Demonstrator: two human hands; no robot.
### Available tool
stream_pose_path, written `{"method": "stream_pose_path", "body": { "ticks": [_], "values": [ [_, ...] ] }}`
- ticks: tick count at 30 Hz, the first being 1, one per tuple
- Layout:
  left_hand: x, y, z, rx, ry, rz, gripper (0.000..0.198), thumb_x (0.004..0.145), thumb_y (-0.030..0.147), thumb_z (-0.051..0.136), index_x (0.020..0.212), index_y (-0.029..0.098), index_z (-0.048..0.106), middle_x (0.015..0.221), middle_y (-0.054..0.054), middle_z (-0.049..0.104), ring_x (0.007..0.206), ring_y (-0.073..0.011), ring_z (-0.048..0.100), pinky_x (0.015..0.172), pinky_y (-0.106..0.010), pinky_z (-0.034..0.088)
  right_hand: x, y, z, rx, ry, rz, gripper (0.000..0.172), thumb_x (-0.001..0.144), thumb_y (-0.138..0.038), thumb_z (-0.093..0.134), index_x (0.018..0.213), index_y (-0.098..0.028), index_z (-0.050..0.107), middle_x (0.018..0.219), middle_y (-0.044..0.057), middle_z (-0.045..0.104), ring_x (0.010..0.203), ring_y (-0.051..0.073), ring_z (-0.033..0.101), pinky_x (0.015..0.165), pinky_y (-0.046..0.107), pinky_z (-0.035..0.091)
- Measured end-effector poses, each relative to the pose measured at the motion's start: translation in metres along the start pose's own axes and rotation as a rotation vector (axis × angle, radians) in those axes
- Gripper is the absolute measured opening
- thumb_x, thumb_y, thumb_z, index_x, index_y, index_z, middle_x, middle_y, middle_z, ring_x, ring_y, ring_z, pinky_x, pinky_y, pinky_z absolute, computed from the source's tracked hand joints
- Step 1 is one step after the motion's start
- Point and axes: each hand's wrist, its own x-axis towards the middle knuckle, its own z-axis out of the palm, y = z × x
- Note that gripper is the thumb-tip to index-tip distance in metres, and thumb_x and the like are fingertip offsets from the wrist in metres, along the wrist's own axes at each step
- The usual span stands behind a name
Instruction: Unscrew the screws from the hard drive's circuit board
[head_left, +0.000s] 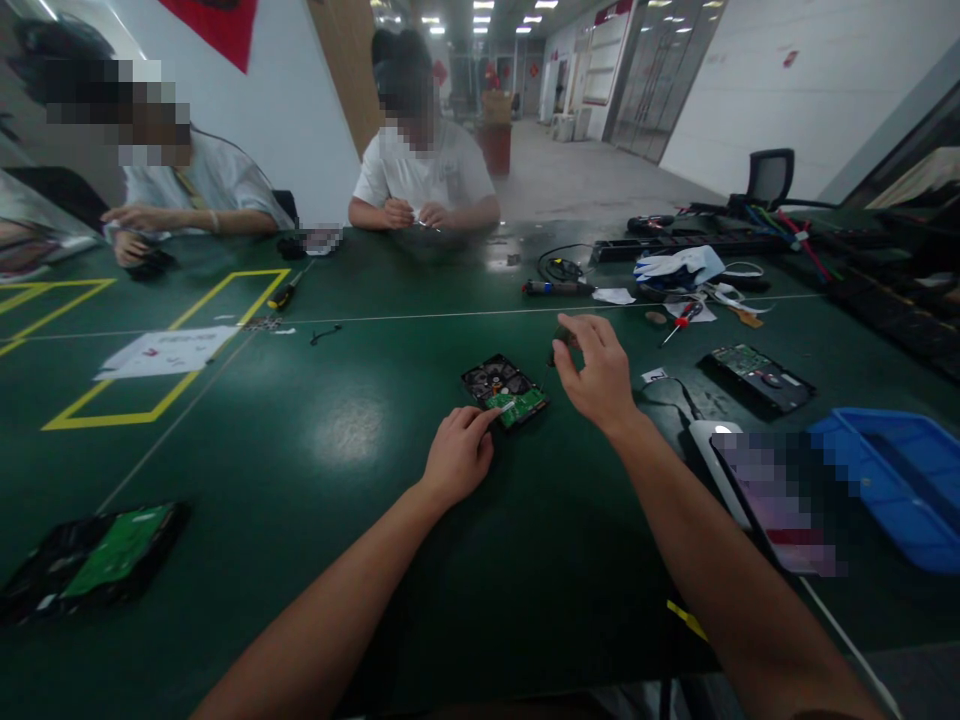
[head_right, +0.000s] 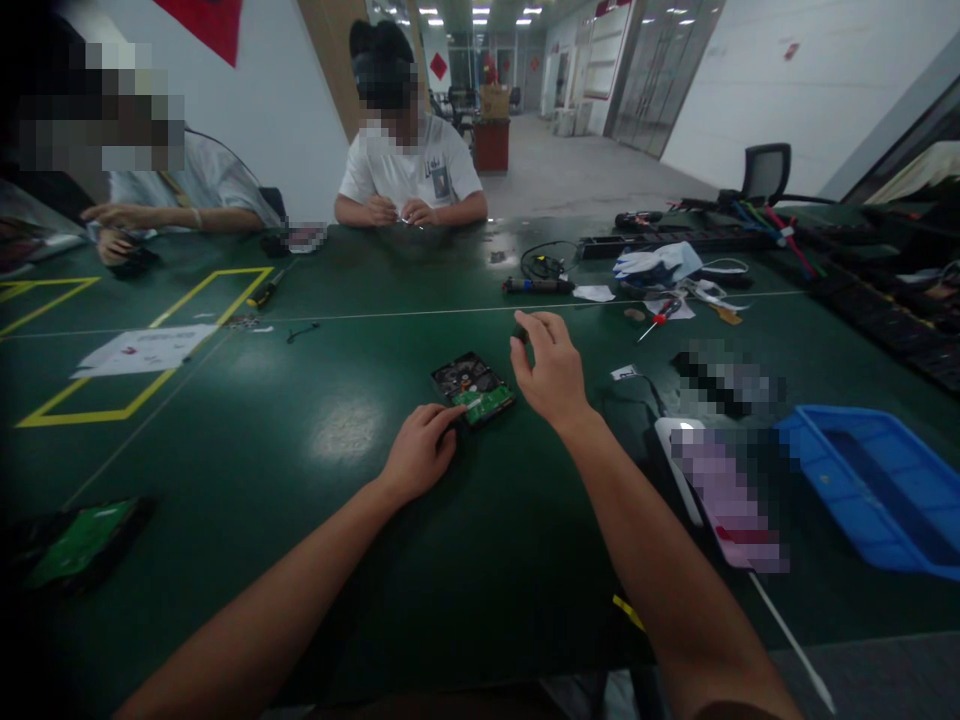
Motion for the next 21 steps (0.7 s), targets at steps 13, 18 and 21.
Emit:
{"method": "stream_pose_path", "body": {
  "ticks": [13,18,21],
  "values": [
    [0.0002,0.0011,0.0001,-0.005,0.019,0.019,0.047,0.095,0.015,0.05,0.141,0.022,0.058,0.116,-0.011,0.063,0.107,-0.0265,0.058,0.093,-0.043,0.052,-0.0001,0.0024,0.0012,0.013,0.013,-0.047,0.032,0.098,-0.025,0.057,0.13,-0.026,0.06,0.123,0.011,0.065,0.113,0.029,0.063,0.093,0.049,0.056],
    [0.0003,0.0015,-0.0006,-0.002,0.006,0.016,0.048,0.095,0.016,0.051,0.142,0.023,0.057,0.117,-0.011,0.064,0.107,-0.027,0.059,0.092,-0.044,0.052,-0.0005,0.0014,-0.0001,-0.017,0.006,-0.052,0.034,0.097,-0.025,0.058,0.131,-0.026,0.06,0.116,0.01,0.064,0.106,0.029,0.063,0.096,0.051,0.054],
    [0.0,0.0006,0.0008,-0.004,0.006,0.017,0.049,0.095,0.016,0.051,0.143,0.023,0.057,0.117,-0.011,0.064,0.107,-0.0272,0.059,0.092,-0.044,0.052,-0.0012,0.0013,-0.0002,-0.023,0.028,-0.02,0.032,0.097,-0.03,0.061,0.129,-0.027,0.061,0.112,0.009,0.062,0.101,0.028,0.063,0.092,0.05,0.055]
  ]
}}
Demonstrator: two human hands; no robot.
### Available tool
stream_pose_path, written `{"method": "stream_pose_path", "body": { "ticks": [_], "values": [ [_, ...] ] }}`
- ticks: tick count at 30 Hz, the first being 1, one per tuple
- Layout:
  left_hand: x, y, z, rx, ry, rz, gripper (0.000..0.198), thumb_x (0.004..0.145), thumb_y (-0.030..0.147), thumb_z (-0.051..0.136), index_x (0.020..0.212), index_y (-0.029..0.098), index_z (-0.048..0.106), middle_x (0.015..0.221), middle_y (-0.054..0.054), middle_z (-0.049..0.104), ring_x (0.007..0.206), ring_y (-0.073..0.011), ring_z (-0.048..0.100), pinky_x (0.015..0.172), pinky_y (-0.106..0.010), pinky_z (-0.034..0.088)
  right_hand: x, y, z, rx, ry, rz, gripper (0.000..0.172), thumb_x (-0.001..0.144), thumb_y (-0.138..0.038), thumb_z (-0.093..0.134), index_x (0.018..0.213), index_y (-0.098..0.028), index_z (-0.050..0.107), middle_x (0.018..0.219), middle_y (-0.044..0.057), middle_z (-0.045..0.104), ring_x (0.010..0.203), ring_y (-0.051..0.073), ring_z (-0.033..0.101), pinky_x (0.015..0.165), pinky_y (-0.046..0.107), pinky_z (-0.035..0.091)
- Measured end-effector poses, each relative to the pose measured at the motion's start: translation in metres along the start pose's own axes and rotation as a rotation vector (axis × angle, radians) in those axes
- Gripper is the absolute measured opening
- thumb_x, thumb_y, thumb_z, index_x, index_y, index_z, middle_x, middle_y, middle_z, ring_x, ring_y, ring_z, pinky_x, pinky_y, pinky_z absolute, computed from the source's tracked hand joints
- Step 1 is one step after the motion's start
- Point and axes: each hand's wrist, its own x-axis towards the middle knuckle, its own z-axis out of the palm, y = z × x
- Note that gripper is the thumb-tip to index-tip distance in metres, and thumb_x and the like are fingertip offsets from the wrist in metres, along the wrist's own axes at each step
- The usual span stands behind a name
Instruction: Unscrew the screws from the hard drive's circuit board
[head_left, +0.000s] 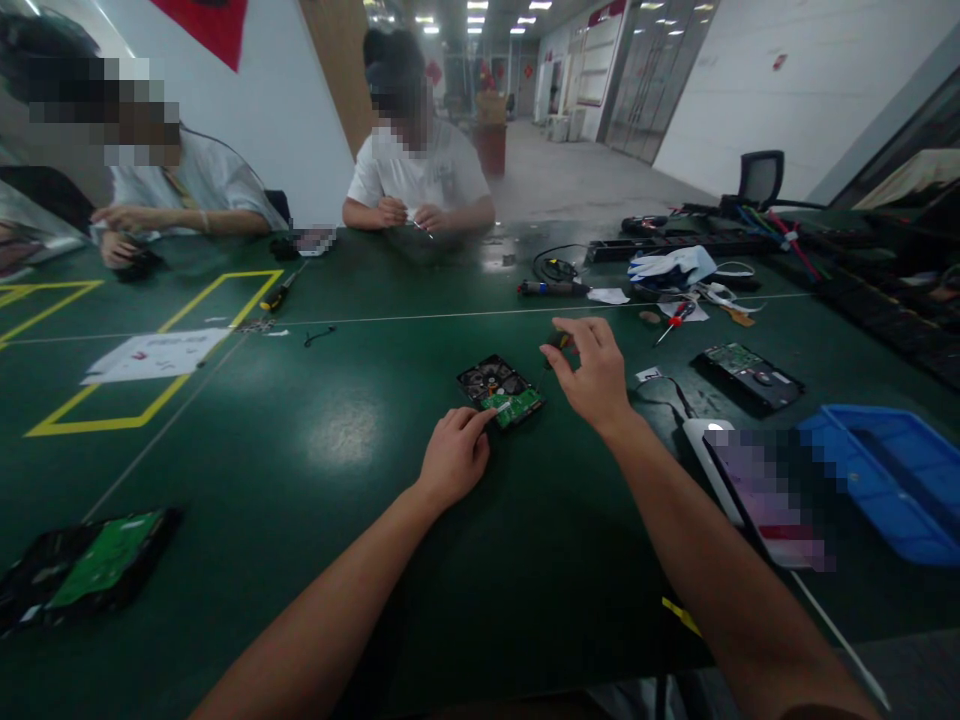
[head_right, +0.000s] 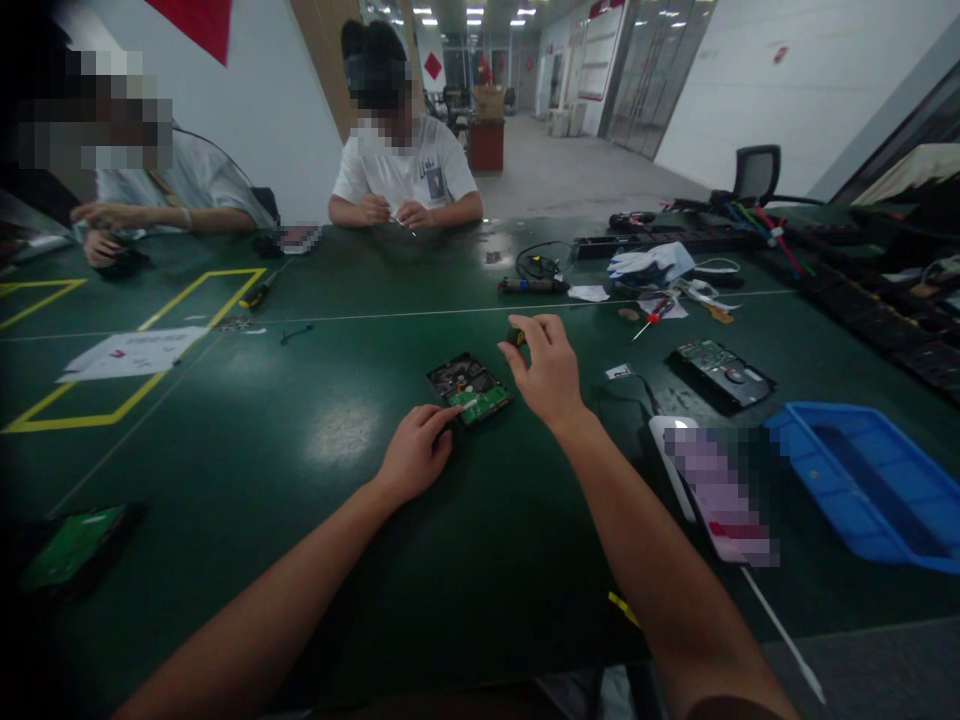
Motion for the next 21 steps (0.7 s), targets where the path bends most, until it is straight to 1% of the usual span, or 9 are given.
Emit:
{"method": "stream_pose_path", "body": {
  "ticks": [5,10,14,18,21],
  "values": [
    [-0.0004,-0.0018,0.002,0.005,0.003,-0.001,0.049,0.095,0.016,0.051,0.143,0.023,0.057,0.117,-0.011,0.063,0.107,-0.0269,0.058,0.093,-0.044,0.052,-0.0003,0.0018,0.0027,0.061,-0.02,-0.018,0.033,0.1,-0.024,0.051,0.131,-0.025,0.059,0.123,0.012,0.065,0.114,0.029,0.063,0.096,0.049,0.055],
    [0.0,-0.001,0.0015,-0.004,0.006,0.004,0.047,0.095,0.016,0.05,0.142,0.022,0.057,0.117,-0.011,0.063,0.107,-0.0269,0.058,0.093,-0.044,0.052,-0.0014,0.0034,0.0027,0.058,-0.012,0.029,0.031,0.099,-0.028,0.055,0.13,-0.025,0.058,0.12,0.012,0.066,0.104,0.028,0.066,0.091,0.049,0.057],
    [-0.0003,-0.0001,0.001,-0.005,0.005,0.004,0.048,0.095,0.016,0.05,0.142,0.022,0.058,0.117,-0.011,0.064,0.107,-0.027,0.058,0.093,-0.044,0.051,-0.0008,0.0024,-0.0001,0.054,-0.028,0.035,0.026,0.097,-0.031,0.061,0.123,-0.027,0.061,0.116,0.01,0.064,0.102,0.027,0.066,0.09,0.049,0.057],
    [-0.0001,0.0001,0.0003,-0.004,-0.004,-0.003,0.048,0.095,0.016,0.051,0.142,0.022,0.057,0.118,-0.012,0.064,0.108,-0.0276,0.058,0.094,-0.045,0.051,-0.0009,0.0025,0.0008,0.087,-0.034,0.025,0.032,0.097,-0.025,0.058,0.129,-0.026,0.059,0.121,0.011,0.065,0.107,0.028,0.066,0.09,0.048,0.058],
    [0.0,-0.0001,0.0003,-0.001,-0.009,-0.006,0.048,0.095,0.016,0.051,0.142,0.021,0.057,0.118,-0.012,0.064,0.109,-0.0279,0.057,0.094,-0.045,0.051,-0.0012,0.0032,0.0016,0.077,-0.028,0.045,0.033,0.096,-0.026,0.059,0.128,-0.025,0.059,0.118,0.011,0.066,0.101,0.027,0.067,0.087,0.047,0.059]
  ]
}}
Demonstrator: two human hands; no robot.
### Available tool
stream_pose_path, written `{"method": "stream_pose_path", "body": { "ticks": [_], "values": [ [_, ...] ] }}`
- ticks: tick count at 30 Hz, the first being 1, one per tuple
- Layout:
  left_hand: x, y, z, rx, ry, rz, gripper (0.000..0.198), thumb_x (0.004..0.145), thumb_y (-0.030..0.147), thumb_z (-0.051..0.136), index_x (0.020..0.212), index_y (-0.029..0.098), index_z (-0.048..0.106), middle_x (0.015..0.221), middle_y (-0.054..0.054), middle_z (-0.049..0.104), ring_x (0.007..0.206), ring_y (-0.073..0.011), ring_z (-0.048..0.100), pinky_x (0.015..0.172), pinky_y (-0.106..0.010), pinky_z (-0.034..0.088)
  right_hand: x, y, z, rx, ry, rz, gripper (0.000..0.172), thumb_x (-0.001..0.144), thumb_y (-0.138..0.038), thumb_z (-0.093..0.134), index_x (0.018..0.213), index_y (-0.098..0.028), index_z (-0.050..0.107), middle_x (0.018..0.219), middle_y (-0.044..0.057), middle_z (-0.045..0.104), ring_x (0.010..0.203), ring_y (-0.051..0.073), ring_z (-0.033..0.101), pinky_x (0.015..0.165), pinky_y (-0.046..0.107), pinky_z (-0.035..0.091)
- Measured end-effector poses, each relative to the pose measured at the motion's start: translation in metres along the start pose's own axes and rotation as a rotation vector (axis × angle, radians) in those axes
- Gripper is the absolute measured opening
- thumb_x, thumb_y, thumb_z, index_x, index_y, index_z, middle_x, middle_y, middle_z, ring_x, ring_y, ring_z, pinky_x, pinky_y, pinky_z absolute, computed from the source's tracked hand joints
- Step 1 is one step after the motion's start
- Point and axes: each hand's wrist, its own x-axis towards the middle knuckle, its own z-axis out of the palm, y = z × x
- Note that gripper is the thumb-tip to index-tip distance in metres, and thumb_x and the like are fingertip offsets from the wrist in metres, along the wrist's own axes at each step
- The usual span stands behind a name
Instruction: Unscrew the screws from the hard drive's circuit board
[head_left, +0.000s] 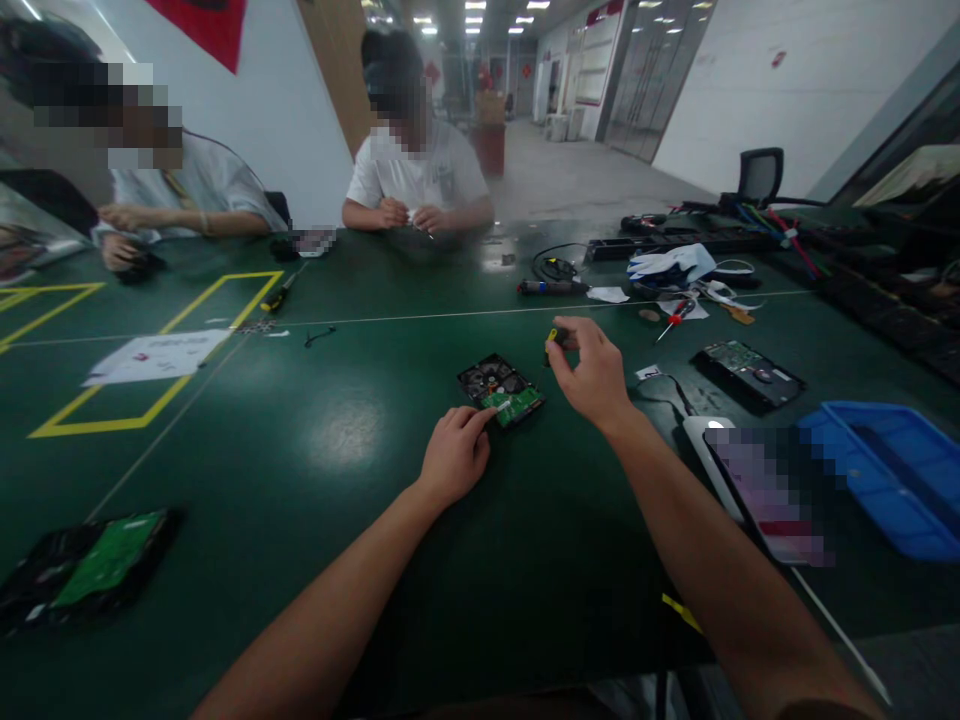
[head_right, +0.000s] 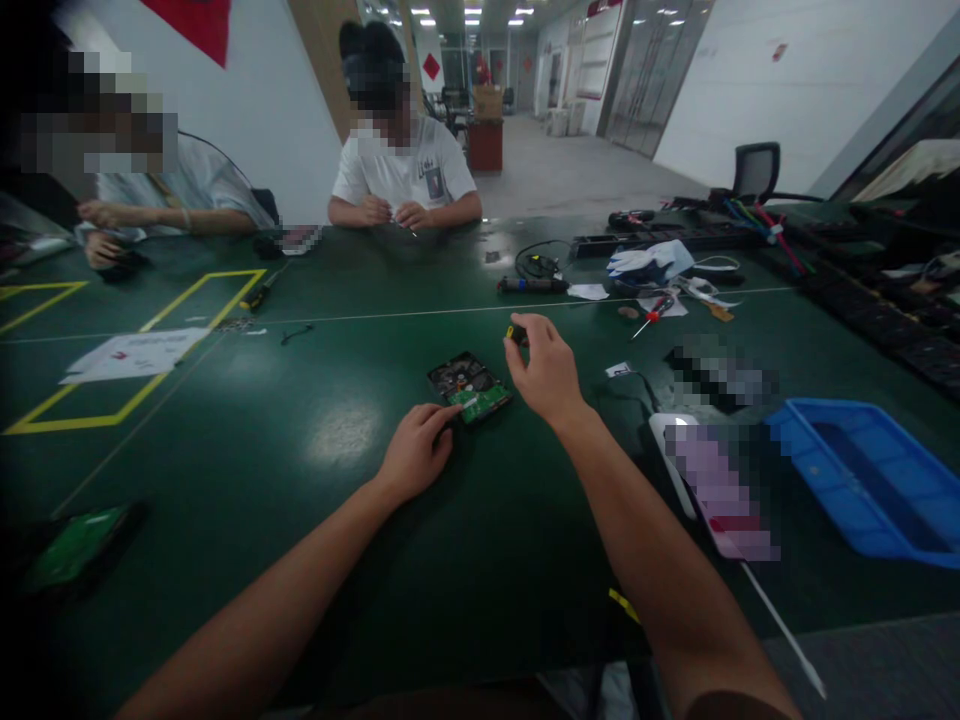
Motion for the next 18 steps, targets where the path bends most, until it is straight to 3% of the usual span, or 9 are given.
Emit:
{"method": "stream_pose_path", "body": {
  "ticks": [9,14,18],
  "values": [
    [-0.0003,0.0008,0.0002,-0.001,0.001,0.001,0.049,0.095,0.016,0.05,0.143,0.022,0.057,0.118,-0.012,0.063,0.108,-0.0274,0.058,0.094,-0.045,0.051,0.0031,0.0033,-0.0045,0.004,0.005,0.0,0.032,0.095,-0.022,0.057,0.127,-0.023,0.06,0.124,0.013,0.065,0.109,0.028,0.066,0.091,0.047,0.058],
    [-0.0002,0.0024,-0.0008,0.003,0.004,0.002,0.047,0.096,0.017,0.049,0.142,0.022,0.057,0.118,-0.011,0.063,0.108,-0.0272,0.058,0.094,-0.045,0.051,0.0038,-0.0004,-0.0073,-0.024,0.005,0.006,0.026,0.095,-0.03,0.063,0.12,-0.025,0.063,0.115,0.01,0.065,0.104,0.028,0.065,0.089,0.048,0.059],
    [-0.0002,0.0031,-0.0018,-0.002,0.007,0.001,0.047,0.095,0.017,0.05,0.141,0.023,0.057,0.118,-0.011,0.063,0.108,-0.0275,0.058,0.094,-0.045,0.052,0.0047,-0.0023,-0.0067,-0.016,0.003,-0.028,0.027,0.097,-0.026,0.058,0.123,-0.027,0.062,0.116,0.01,0.063,0.108,0.028,0.064,0.092,0.05,0.058]
  ]
}}
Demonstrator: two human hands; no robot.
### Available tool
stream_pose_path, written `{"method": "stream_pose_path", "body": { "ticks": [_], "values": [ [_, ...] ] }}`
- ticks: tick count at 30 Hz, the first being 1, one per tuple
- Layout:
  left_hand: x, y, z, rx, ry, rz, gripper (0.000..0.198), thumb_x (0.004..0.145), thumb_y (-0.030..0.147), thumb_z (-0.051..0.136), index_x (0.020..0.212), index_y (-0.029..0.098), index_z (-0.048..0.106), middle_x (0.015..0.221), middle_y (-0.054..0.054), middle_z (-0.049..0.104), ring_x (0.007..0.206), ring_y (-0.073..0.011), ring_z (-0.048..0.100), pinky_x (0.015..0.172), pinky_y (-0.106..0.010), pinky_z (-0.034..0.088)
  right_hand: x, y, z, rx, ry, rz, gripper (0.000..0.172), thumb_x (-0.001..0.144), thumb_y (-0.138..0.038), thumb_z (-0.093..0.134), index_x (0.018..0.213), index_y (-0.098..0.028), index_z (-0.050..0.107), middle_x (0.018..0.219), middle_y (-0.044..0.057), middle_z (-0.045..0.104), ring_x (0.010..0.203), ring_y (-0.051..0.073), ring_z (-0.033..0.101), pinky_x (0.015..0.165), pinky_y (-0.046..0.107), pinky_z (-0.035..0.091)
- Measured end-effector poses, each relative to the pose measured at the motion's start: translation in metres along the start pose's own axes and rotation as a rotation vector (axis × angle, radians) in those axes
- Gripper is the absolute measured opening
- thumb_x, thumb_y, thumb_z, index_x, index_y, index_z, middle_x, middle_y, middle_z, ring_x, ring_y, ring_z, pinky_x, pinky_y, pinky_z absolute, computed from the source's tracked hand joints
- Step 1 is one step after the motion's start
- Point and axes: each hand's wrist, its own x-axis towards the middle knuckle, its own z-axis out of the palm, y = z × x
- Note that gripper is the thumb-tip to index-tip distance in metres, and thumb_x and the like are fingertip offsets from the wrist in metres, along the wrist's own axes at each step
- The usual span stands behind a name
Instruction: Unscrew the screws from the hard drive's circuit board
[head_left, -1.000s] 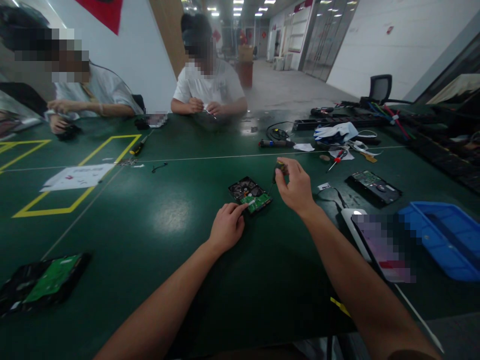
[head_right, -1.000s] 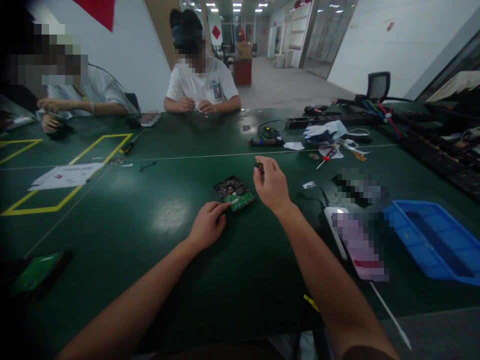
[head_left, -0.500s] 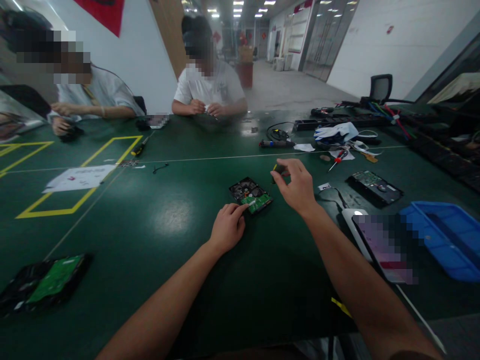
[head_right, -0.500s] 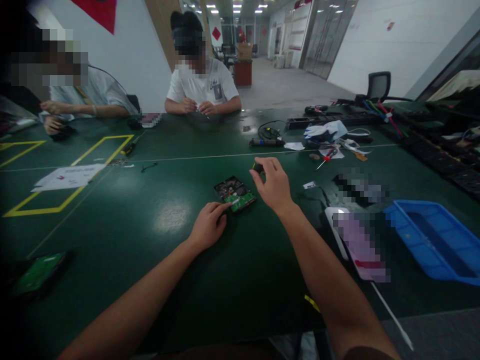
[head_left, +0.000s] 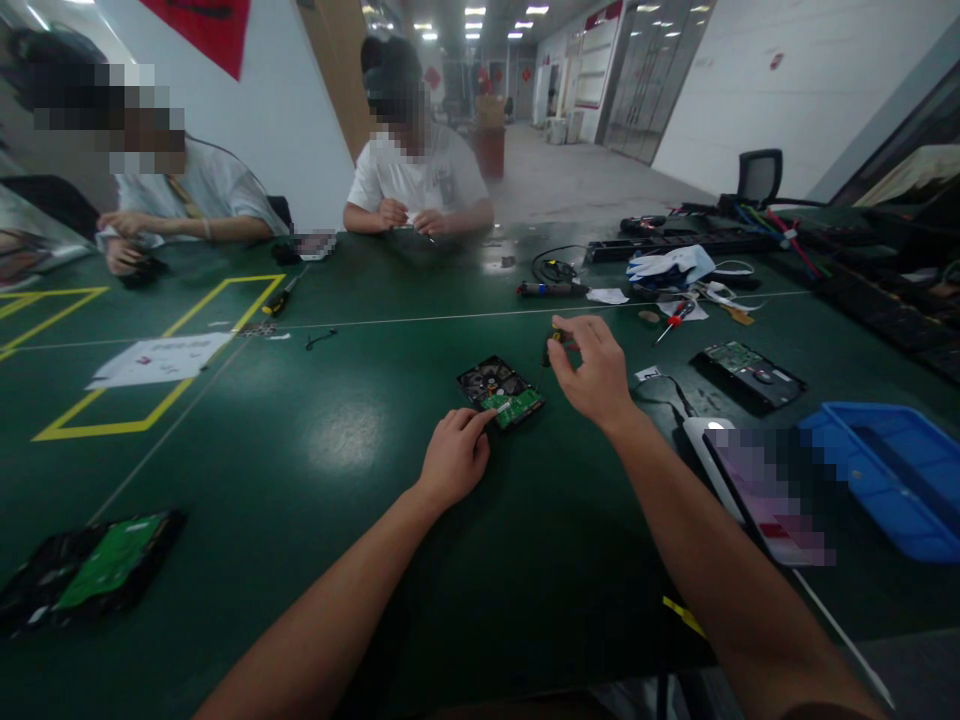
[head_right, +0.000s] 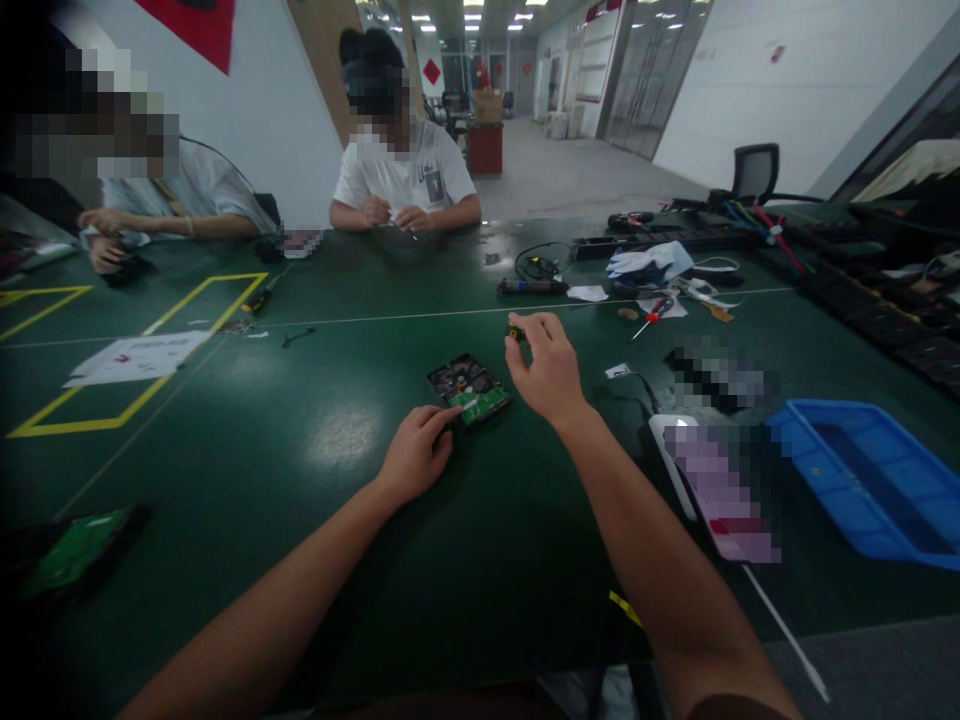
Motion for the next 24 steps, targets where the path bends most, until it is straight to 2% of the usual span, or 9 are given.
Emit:
{"method": "stream_pose_path", "body": {
  "ticks": [3,7,11,15,24],
  "values": [
    [-0.0001,-0.001,0.0001,-0.003,0.001,0.003,0.049,0.094,0.016,0.051,0.142,0.023,0.057,0.118,-0.011,0.064,0.108,-0.0279,0.058,0.094,-0.046,0.051,-0.0004,0.0019,0.0027,0.025,0.018,0.029,0.027,0.095,-0.025,0.058,0.122,-0.025,0.06,0.12,0.012,0.063,0.109,0.029,0.064,0.09,0.05,0.06],
    [-0.0001,-0.002,0.001,0.001,-0.003,0.0,0.05,0.094,0.016,0.051,0.143,0.023,0.056,0.118,-0.012,0.064,0.108,-0.0277,0.058,0.093,-0.045,0.051,-0.0014,0.0021,0.0034,0.026,0.032,0.08,0.024,0.095,-0.03,0.062,0.118,-0.024,0.06,0.113,0.01,0.065,0.095,0.025,0.067,0.083,0.046,0.061],
    [0.0,-0.0013,0.0014,0.005,-0.008,-0.004,0.048,0.094,0.016,0.051,0.141,0.023,0.057,0.118,-0.012,0.064,0.109,-0.0279,0.058,0.094,-0.045,0.051,-0.0005,-0.0014,0.0001,0.01,0.023,0.028,0.02,0.096,-0.031,0.062,0.115,-0.025,0.063,0.113,0.009,0.066,0.1,0.026,0.066,0.085,0.046,0.06],
    [-0.0001,-0.0005,0.0008,0.008,-0.004,0.0,0.048,0.095,0.016,0.05,0.142,0.022,0.057,0.118,-0.012,0.063,0.109,-0.0276,0.058,0.094,-0.045,0.051,0.0005,-0.0025,-0.0015,0.009,-0.014,-0.015,0.028,0.096,-0.022,0.057,0.123,-0.025,0.061,0.119,0.01,0.065,0.11,0.028,0.064,0.09,0.048,0.058],
    [0.0002,-0.0002,0.0,0.005,-0.009,0.0,0.047,0.096,0.017,0.049,0.142,0.022,0.056,0.119,-0.012,0.063,0.108,-0.0274,0.058,0.094,-0.045,0.051,0.0,0.0024,0.0002,0.012,0.015,0.046,0.03,0.093,-0.023,0.06,0.123,-0.025,0.06,0.119,0.011,0.063,0.104,0.028,0.065,0.09,0.05,0.058]
  ]
}}
